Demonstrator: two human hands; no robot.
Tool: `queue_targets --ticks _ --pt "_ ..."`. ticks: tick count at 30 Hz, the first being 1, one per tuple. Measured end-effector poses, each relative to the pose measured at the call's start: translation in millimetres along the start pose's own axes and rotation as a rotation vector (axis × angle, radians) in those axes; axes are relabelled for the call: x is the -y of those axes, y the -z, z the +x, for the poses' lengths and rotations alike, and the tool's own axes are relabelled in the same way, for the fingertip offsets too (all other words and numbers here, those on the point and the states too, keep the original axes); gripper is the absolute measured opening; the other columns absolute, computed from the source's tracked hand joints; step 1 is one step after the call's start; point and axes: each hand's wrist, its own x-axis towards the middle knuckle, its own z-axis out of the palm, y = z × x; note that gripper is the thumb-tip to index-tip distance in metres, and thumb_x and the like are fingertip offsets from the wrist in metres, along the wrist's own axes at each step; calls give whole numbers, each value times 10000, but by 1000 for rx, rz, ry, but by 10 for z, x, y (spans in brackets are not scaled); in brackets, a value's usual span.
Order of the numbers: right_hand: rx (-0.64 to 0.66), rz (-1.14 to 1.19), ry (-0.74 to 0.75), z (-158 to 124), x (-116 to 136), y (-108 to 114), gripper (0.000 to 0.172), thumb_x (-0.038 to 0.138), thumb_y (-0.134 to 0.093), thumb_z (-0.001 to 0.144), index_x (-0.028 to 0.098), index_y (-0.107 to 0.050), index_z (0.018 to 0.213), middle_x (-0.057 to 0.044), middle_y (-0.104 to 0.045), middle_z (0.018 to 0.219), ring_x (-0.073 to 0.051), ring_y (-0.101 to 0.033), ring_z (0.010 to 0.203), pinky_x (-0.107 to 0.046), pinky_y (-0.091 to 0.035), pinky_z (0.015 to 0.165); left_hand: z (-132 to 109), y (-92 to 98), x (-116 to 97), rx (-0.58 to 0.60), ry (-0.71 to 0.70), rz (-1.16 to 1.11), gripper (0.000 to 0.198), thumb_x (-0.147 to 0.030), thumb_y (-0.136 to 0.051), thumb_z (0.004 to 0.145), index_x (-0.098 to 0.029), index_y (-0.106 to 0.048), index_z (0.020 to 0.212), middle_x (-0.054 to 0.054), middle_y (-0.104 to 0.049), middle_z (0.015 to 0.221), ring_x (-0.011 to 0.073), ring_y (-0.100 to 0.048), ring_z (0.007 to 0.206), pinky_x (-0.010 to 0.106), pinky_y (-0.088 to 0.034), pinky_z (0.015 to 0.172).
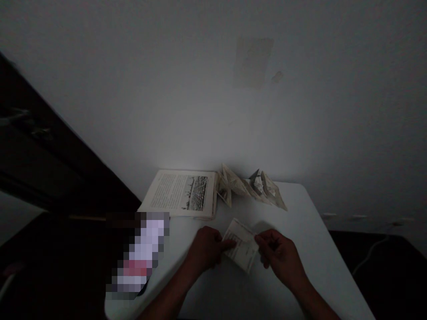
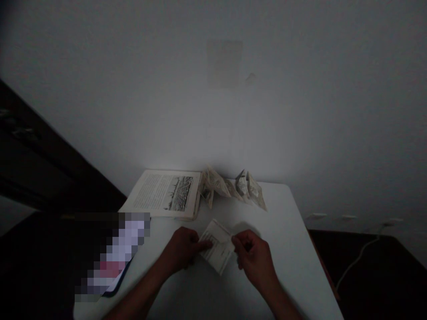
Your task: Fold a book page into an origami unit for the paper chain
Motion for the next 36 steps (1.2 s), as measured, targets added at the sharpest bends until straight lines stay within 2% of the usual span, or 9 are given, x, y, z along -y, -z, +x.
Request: queue_targets --ticks 5,10,19,23,26,28,32,34,36 --pt "-39 -456 183 18 32 -4 248 383 -479 809 195 -564 671 -11 -604 561 -158 -558 497 -255 -393 487 25 25 10 -7 -127 258 458 -485 -485 755 -148 -563 455 28 -565 410 132 -534 387 256 -438 508" --pt "-15 -734 198 39 65 -42 228 313 -427 829 196 -567 693 -36 -644 613 -183 -590 547 -274 -379 528 43 54 28 -148 -200 478 408 -470 -510 741 -171 -603 478 50 -596 456 183 -597 558 290 -431 635" --pt "3 -815 147 62 70 -27 213 318 -443 837 208 -596 737 -41 -664 646 -191 -611 591 -265 -367 535 14 69 41 -221 -201 639 352 -488 -508 744 -177 -643 650 87 -652 717 240 -596 749 309 -409 640" --pt "0 -800 144 88 87 -12 199 313 -474 820 213 -599 702 -32 -663 634 -186 -609 589 -259 -361 534 -105 36 -20 -254 -159 702 229 -393 -516 760 -188 -599 819 60 -633 761 227 -587 757 313 -404 666" --pt "-13 -811 140 98 93 -22 204 323 -486 814 212 -598 685 -34 -662 631 -190 -607 589 -258 -358 527 -166 -63 -58 -272 -330 644 112 -259 -483 789 -202 -561 847 43 -611 842 192 -565 827 288 -398 736" --pt "-33 -816 141 85 72 -33 209 332 -484 818 214 -602 692 -34 -662 635 -193 -605 581 -262 -356 522 -151 -128 -66 -309 -427 563 132 -262 -486 790 -193 -556 877 58 -585 913 199 -538 894 292 -401 782" --pt "-52 -716 232 2 -24 -43 221 356 -459 845 215 -616 779 -18 -635 602 -176 -587 541 -262 -375 528 -8 -149 -76 -382 -484 310 417 -284 -605 695 -165 -502 1082 84 -543 1068 223 -492 1011 335 -382 890" --pt "-40 -600 316 -45 -56 -38 222 356 -459 851 206 -615 801 -10 -600 583 -156 -559 513 -253 -392 529 58 -115 -98 -283 -477 135 556 -274 -672 624 -168 -477 1133 75 -575 1046 208 -532 943 323 -417 837" --pt "-33 -493 404 -75 -54 -31 212 341 -467 853 198 -610 789 -22 -581 629 -154 -550 548 -250 -412 544 87 -86 -128 -118 -457 -35 575 -255 -709 583 -169 -506 1114 47 -633 950 181 -572 844 286 -440 765"
